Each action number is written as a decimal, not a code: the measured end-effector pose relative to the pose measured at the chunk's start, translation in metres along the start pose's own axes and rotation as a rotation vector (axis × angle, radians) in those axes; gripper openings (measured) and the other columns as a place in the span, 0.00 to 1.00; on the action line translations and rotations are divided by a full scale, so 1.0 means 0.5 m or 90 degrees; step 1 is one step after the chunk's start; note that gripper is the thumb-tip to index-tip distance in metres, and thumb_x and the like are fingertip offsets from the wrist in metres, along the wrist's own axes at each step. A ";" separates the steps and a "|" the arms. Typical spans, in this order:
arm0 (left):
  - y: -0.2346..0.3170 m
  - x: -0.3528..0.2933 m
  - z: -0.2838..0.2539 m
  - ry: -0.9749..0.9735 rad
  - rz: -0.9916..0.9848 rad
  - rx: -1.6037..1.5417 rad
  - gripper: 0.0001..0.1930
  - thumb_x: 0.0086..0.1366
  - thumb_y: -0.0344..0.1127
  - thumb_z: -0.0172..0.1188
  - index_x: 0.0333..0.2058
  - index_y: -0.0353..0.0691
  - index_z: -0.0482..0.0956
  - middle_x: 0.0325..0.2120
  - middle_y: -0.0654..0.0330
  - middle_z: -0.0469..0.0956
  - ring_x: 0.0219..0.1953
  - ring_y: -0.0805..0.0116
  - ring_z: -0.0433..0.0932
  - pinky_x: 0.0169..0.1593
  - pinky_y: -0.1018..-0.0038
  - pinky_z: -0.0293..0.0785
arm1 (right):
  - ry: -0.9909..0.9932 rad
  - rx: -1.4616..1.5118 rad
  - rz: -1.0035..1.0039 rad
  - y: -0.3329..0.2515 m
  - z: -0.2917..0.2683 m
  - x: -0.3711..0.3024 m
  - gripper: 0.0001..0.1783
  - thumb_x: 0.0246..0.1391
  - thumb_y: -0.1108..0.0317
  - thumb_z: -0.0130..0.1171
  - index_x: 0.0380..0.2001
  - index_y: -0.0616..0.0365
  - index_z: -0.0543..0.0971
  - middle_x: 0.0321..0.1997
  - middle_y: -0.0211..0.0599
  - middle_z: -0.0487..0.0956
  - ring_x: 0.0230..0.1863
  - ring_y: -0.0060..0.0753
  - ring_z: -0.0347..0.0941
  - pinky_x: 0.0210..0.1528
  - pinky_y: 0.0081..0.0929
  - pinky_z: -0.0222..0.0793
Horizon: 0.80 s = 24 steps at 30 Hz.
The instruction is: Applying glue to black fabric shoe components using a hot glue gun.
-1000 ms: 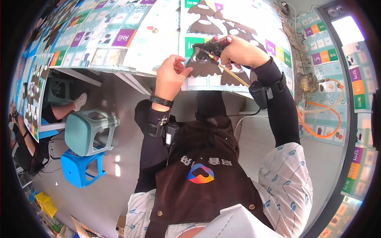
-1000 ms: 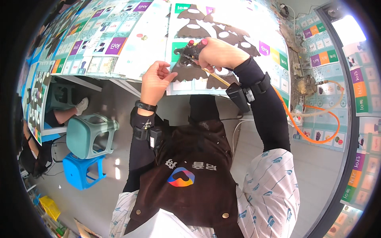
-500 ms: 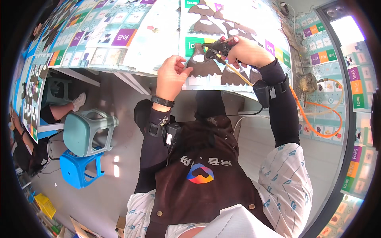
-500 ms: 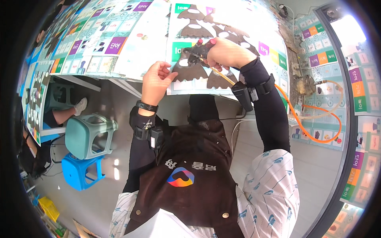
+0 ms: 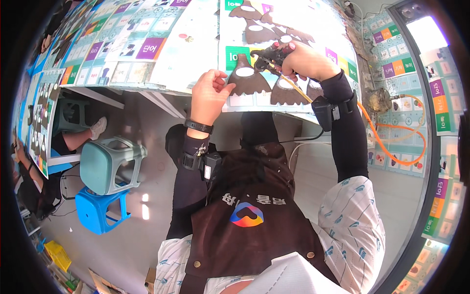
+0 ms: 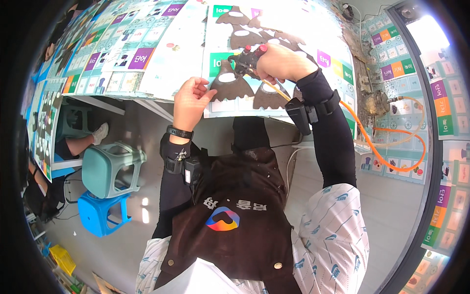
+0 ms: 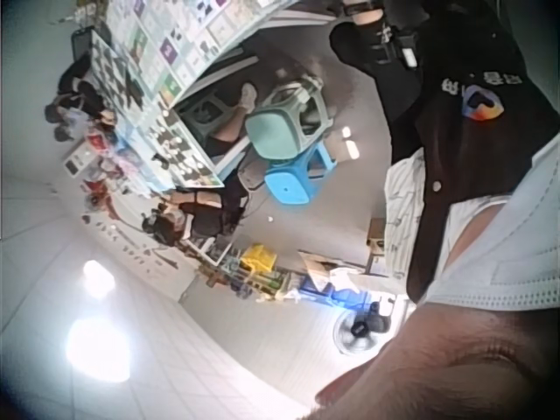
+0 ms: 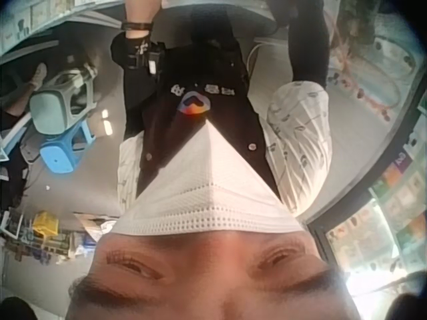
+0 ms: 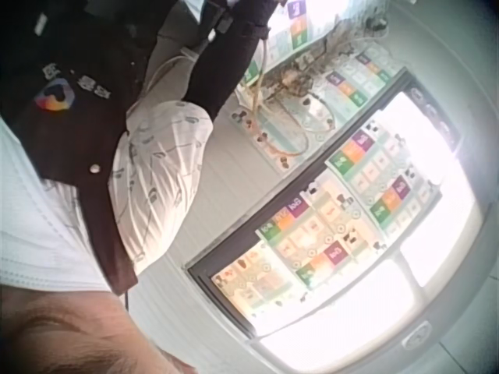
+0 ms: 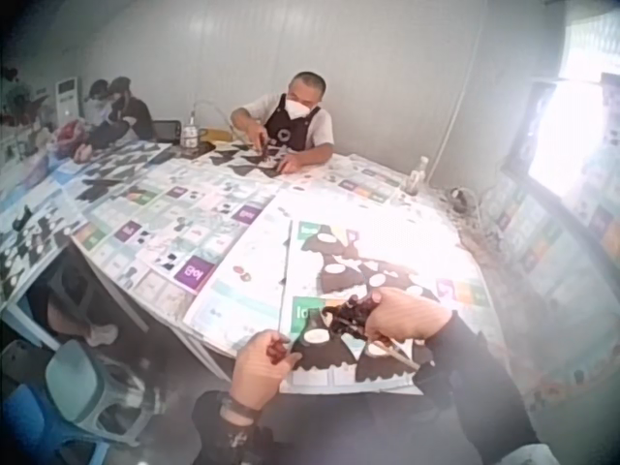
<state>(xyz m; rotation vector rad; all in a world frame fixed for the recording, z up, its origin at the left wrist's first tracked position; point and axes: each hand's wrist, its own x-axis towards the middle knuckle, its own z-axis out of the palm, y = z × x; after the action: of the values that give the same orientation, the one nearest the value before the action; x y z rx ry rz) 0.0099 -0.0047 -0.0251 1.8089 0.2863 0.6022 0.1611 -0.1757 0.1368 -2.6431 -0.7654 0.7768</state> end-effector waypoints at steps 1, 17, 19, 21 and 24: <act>0.001 0.000 0.000 0.002 0.004 0.005 0.13 0.54 0.27 0.69 0.37 0.34 0.77 0.25 0.65 0.75 0.27 0.78 0.73 0.33 0.80 0.74 | 0.001 0.001 0.000 0.000 -0.001 0.002 0.13 0.31 0.72 0.57 0.27 0.61 0.77 0.15 0.31 0.72 0.11 0.22 0.62 0.15 0.22 0.56; 0.004 0.000 0.000 0.001 0.006 -0.014 0.12 0.55 0.28 0.70 0.36 0.34 0.77 0.24 0.65 0.75 0.27 0.78 0.73 0.33 0.80 0.73 | 0.022 0.037 -0.002 0.001 0.004 -0.001 0.16 0.32 0.74 0.57 0.32 0.61 0.78 0.18 0.32 0.72 0.13 0.22 0.64 0.17 0.23 0.60; 0.006 -0.001 -0.004 0.004 0.003 -0.006 0.12 0.54 0.27 0.70 0.36 0.34 0.77 0.24 0.65 0.75 0.26 0.78 0.73 0.33 0.80 0.73 | 0.033 0.053 -0.008 0.007 0.011 0.004 0.15 0.32 0.74 0.57 0.30 0.62 0.77 0.18 0.31 0.71 0.13 0.22 0.64 0.17 0.23 0.60; 0.008 0.001 -0.001 0.001 0.004 -0.003 0.12 0.54 0.27 0.70 0.36 0.34 0.77 0.23 0.65 0.75 0.26 0.78 0.73 0.33 0.80 0.73 | 0.016 0.031 -0.183 0.015 0.014 0.015 0.09 0.36 0.70 0.56 0.12 0.65 0.76 0.12 0.38 0.73 0.13 0.29 0.71 0.17 0.26 0.63; 0.011 0.001 -0.002 -0.003 0.004 0.009 0.12 0.54 0.27 0.70 0.36 0.34 0.77 0.23 0.65 0.75 0.26 0.78 0.72 0.32 0.80 0.72 | 0.010 0.053 -0.116 -0.006 0.013 0.013 0.10 0.38 0.69 0.56 0.13 0.65 0.76 0.12 0.37 0.73 0.12 0.28 0.71 0.17 0.26 0.63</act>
<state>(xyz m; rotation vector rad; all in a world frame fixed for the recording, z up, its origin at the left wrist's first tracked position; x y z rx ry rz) 0.0093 -0.0054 -0.0198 1.8255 0.2837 0.6017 0.1608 -0.1689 0.1302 -2.4614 -0.9341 0.7202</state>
